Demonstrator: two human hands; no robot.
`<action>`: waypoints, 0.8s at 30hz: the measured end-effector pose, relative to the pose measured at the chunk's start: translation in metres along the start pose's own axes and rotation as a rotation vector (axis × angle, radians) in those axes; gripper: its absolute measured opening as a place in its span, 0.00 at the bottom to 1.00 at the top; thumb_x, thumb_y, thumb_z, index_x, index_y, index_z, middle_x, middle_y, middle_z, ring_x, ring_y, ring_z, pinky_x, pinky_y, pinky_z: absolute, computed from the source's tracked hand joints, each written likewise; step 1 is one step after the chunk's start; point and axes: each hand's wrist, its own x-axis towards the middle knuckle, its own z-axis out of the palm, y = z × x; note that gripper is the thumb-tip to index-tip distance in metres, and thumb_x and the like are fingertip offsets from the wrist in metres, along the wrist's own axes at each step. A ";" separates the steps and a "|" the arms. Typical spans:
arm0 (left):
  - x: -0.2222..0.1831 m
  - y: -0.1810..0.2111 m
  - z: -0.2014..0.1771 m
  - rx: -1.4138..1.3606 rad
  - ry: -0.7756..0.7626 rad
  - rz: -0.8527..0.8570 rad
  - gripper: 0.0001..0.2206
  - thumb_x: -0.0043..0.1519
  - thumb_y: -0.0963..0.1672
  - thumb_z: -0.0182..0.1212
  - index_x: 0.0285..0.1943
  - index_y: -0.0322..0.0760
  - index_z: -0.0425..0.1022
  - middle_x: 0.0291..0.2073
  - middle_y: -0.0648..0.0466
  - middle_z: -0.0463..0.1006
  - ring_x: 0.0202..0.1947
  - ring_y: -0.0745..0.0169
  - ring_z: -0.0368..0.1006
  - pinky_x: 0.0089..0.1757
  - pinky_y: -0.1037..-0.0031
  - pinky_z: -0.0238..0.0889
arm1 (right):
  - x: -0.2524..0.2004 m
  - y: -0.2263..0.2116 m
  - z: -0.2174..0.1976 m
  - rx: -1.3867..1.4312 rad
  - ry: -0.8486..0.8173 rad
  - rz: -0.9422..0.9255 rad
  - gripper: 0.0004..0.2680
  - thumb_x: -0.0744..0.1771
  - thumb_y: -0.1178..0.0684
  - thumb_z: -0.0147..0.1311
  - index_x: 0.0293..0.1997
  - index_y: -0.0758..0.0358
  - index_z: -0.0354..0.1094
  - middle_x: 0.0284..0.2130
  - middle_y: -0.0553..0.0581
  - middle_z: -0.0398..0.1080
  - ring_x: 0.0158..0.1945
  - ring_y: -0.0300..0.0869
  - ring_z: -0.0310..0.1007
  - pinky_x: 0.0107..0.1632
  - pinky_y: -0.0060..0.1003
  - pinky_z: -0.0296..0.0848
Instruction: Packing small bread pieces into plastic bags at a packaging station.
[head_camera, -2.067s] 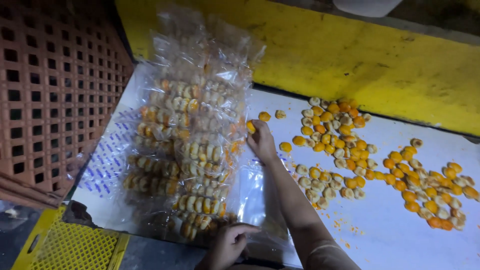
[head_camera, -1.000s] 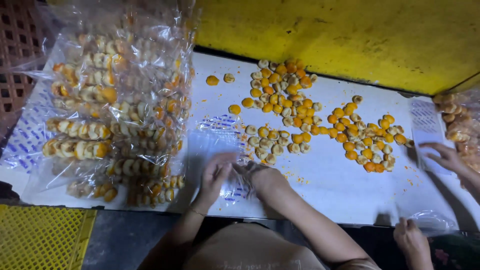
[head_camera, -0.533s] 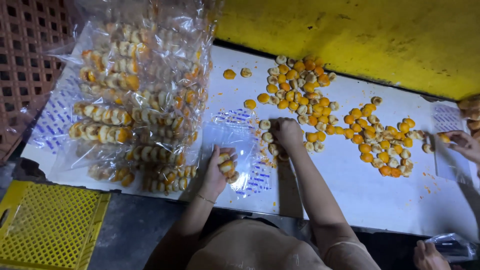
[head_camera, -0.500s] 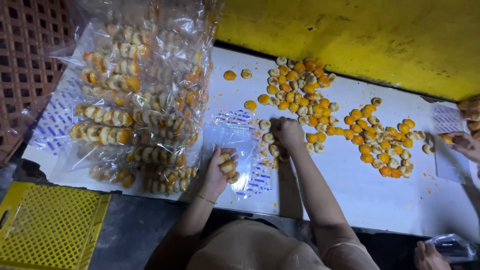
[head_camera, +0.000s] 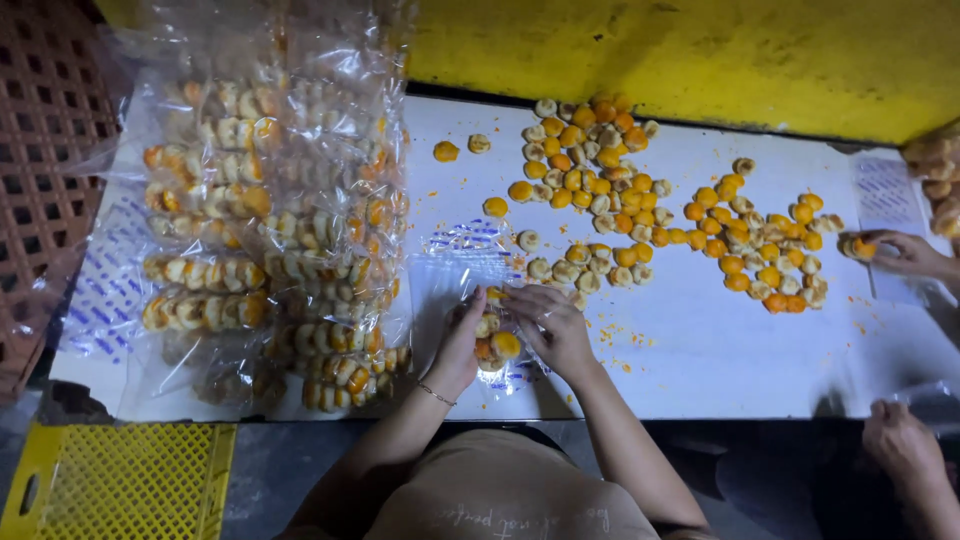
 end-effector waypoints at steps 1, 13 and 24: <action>-0.001 0.001 0.003 0.026 -0.025 0.015 0.21 0.58 0.57 0.70 0.47 0.43 0.75 0.41 0.53 0.76 0.39 0.60 0.71 0.35 0.72 0.64 | -0.003 0.006 0.002 -0.010 -0.049 0.026 0.10 0.64 0.61 0.57 0.47 0.56 0.80 0.42 0.56 0.80 0.48 0.55 0.80 0.49 0.49 0.79; 0.018 -0.008 0.002 -0.043 -0.077 -0.003 0.16 0.60 0.52 0.69 0.41 0.38 0.81 0.38 0.47 0.81 0.39 0.51 0.79 0.39 0.67 0.73 | 0.009 -0.030 -0.032 -0.209 -0.533 0.474 0.10 0.61 0.51 0.66 0.37 0.67 0.76 0.29 0.66 0.78 0.33 0.63 0.80 0.36 0.56 0.77; 0.008 -0.026 0.030 -0.144 -0.097 0.133 0.14 0.60 0.52 0.70 0.42 0.38 0.82 0.35 0.51 0.79 0.39 0.56 0.77 0.41 0.66 0.73 | -0.011 0.003 -0.020 0.008 0.130 0.183 0.10 0.60 0.61 0.71 0.43 0.57 0.82 0.38 0.56 0.81 0.46 0.52 0.81 0.49 0.43 0.79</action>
